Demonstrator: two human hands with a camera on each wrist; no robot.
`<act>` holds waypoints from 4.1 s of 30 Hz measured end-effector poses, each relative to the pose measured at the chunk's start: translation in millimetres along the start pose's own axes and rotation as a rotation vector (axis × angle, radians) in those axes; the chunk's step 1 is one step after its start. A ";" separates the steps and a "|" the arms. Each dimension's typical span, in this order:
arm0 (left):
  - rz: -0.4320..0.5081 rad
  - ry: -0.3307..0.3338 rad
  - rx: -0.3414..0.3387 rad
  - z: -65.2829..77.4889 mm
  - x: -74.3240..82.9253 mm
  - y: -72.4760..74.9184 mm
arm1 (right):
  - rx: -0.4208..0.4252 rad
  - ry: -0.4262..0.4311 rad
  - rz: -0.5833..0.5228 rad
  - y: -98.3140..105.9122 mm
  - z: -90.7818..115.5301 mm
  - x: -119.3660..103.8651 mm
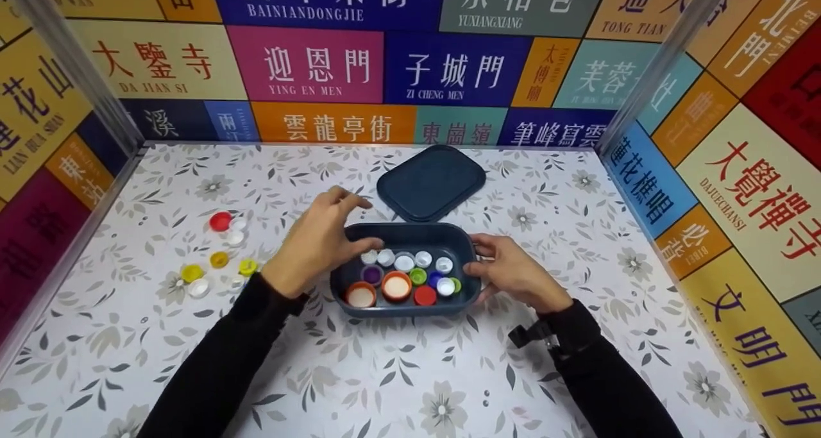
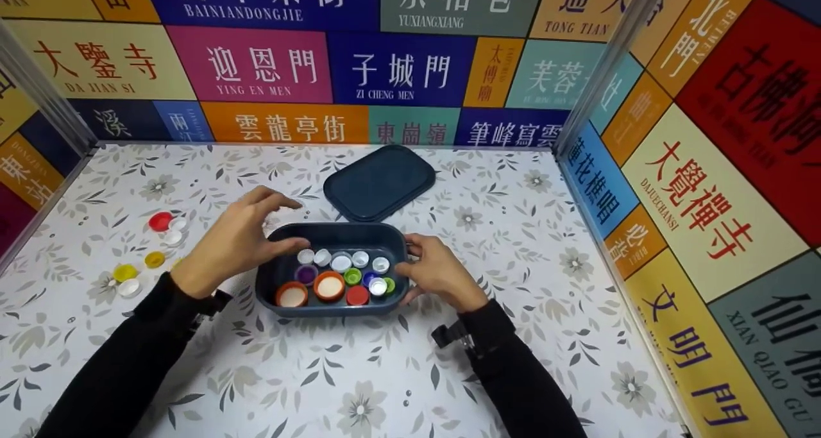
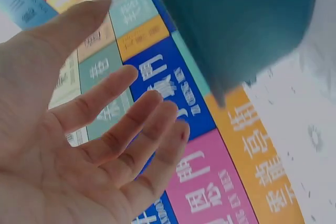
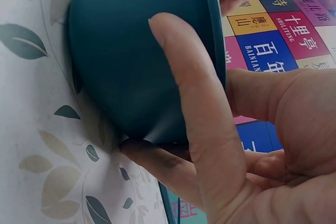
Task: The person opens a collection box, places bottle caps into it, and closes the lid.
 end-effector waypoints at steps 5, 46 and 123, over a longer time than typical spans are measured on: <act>-0.044 0.103 0.021 -1.3 -30.9 15.3 | 0.004 0.006 0.000 1.4 0.8 0.8; -0.061 0.488 -0.433 67.6 -248.7 39.4 | -0.002 0.013 0.014 -0.8 -1.0 0.6; -0.007 -0.226 -0.198 16.8 15.3 -5.5 | 0.007 0.011 0.013 0.8 1.1 -1.6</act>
Point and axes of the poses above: each hand's wrist, its own z-axis away from the middle knuckle, its own y-axis out of the back of the hand, x = y × z, the point moved 10 cm from there along -z, towards the middle knuckle, and after that the axes turned 6 degrees about -z, right-handed, at the moved point
